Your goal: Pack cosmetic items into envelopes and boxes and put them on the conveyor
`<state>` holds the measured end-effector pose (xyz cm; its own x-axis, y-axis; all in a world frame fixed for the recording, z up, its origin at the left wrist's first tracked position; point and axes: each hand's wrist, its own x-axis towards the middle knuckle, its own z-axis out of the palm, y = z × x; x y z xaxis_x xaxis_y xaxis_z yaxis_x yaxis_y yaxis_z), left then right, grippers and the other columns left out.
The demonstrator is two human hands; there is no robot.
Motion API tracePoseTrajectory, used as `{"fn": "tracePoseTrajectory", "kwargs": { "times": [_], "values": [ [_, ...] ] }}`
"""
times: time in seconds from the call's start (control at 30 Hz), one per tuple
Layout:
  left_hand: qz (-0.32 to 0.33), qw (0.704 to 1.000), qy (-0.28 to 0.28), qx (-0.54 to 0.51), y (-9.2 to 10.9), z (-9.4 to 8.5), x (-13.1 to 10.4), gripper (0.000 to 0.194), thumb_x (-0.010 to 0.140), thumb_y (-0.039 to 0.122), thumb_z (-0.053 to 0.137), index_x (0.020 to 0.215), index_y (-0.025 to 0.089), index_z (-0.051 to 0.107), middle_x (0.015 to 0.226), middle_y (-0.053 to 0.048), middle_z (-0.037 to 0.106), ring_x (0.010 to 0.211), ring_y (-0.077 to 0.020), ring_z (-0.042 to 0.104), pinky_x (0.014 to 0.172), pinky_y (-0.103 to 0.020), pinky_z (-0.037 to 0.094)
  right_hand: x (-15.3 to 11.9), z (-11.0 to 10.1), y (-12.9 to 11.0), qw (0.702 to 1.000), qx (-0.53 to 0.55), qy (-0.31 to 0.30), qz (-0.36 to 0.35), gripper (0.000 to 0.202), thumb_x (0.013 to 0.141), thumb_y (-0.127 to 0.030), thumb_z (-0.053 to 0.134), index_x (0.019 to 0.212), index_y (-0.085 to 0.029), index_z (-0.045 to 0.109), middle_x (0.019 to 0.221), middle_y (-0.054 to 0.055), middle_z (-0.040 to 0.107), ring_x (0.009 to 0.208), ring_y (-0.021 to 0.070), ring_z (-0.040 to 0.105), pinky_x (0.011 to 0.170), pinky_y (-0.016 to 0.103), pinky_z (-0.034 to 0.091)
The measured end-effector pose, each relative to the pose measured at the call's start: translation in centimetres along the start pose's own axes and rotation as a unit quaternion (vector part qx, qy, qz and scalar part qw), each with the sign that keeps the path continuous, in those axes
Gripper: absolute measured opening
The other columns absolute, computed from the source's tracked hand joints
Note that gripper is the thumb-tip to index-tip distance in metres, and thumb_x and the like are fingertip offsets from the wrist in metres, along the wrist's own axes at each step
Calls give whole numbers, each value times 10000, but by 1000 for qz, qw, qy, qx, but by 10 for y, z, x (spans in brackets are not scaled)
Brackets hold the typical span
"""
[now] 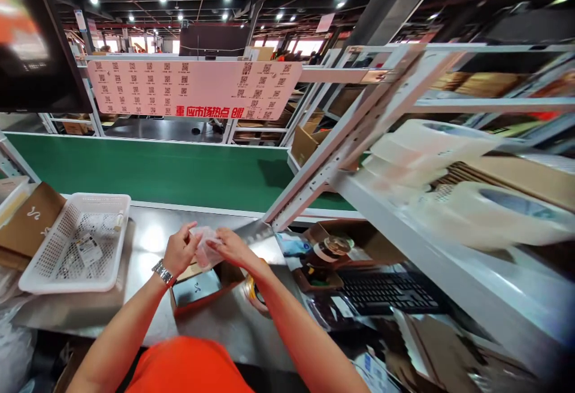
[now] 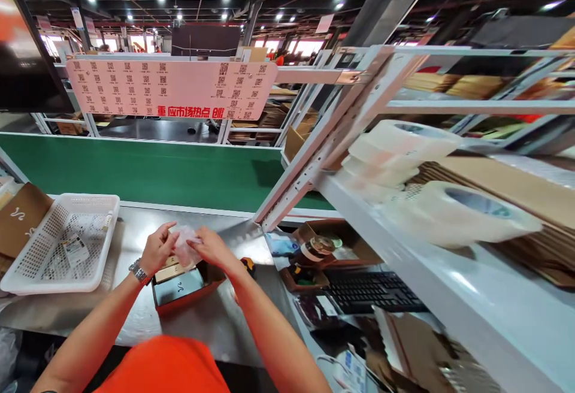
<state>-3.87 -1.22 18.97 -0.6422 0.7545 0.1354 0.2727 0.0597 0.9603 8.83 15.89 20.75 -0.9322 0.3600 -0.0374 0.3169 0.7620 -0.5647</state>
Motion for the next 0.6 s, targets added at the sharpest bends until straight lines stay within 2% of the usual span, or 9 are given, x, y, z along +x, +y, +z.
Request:
{"fn": "tracePoseTrajectory", "kwargs": {
  "times": [0.07, 0.13, 0.23, 0.33, 0.4, 0.5, 0.6],
  "values": [
    [23, 996, -23, 79, -13, 1, -7, 549, 987, 539, 629, 1387, 170, 696, 818, -15, 743, 756, -182, 700, 756, -302, 553, -5, -6, 19, 998, 53, 6, -32, 324, 996, -412, 583, 903, -188, 797, 1006, 77, 785, 918, 225, 682, 803, 297, 521],
    [35, 982, -79, 170, -27, 4, -16, 451, 1012, 446, 608, 1367, 187, 708, 974, -65, 788, 894, -212, 737, 871, -344, 580, -10, -9, 31, 1000, 31, -4, -3, 335, 1004, -381, 547, 892, -182, 791, 892, 53, 778, 831, 218, 672, 729, 285, 488],
    [45, 928, -212, 303, -48, 11, -27, 389, 1034, 347, 553, 1322, 175, 750, 1242, -149, 778, 1173, -287, 735, 1051, -426, 574, -13, -1, 35, 992, -93, -22, 85, 273, 975, -291, 582, 839, -166, 782, 787, 69, 767, 753, 224, 674, 703, 294, 447],
    [32, 875, -308, 371, -65, 20, -34, 398, 952, 376, 686, 1221, 109, 809, 1384, -244, 722, 1373, -402, 650, 1145, -505, 547, -12, 22, 31, 972, -195, -23, 131, 212, 953, -162, 592, 943, -134, 802, 968, 171, 808, 872, 283, 729, 784, 330, 477],
    [22, 860, -337, 383, -73, 23, -38, 463, 900, 418, 749, 1183, 59, 826, 1467, -306, 665, 1485, -471, 552, 1192, -547, 519, -11, 37, 28, 964, -233, -15, 131, 248, 961, -113, 573, 1080, -128, 790, 1127, 210, 792, 1008, 313, 734, 848, 345, 496],
    [31, 841, -355, 407, -80, 23, -42, 519, 957, 452, 657, 1212, 30, 821, 1595, -315, 570, 1576, -467, 451, 1260, -531, 465, -17, 54, 30, 962, -257, 12, 87, 303, 962, -148, 643, 1249, -164, 737, 1257, 192, 746, 1180, 327, 687, 919, 342, 514],
    [44, 834, -354, 420, -83, 19, -44, 501, 985, 450, 593, 1183, 58, 834, 1589, -279, 591, 1555, -440, 485, 1245, -503, 483, -27, 65, 37, 971, -231, 9, 55, 286, 998, -189, 624, 1265, -200, 728, 1218, 143, 747, 1079, 287, 711, 871, 332, 535]
  ]
}}
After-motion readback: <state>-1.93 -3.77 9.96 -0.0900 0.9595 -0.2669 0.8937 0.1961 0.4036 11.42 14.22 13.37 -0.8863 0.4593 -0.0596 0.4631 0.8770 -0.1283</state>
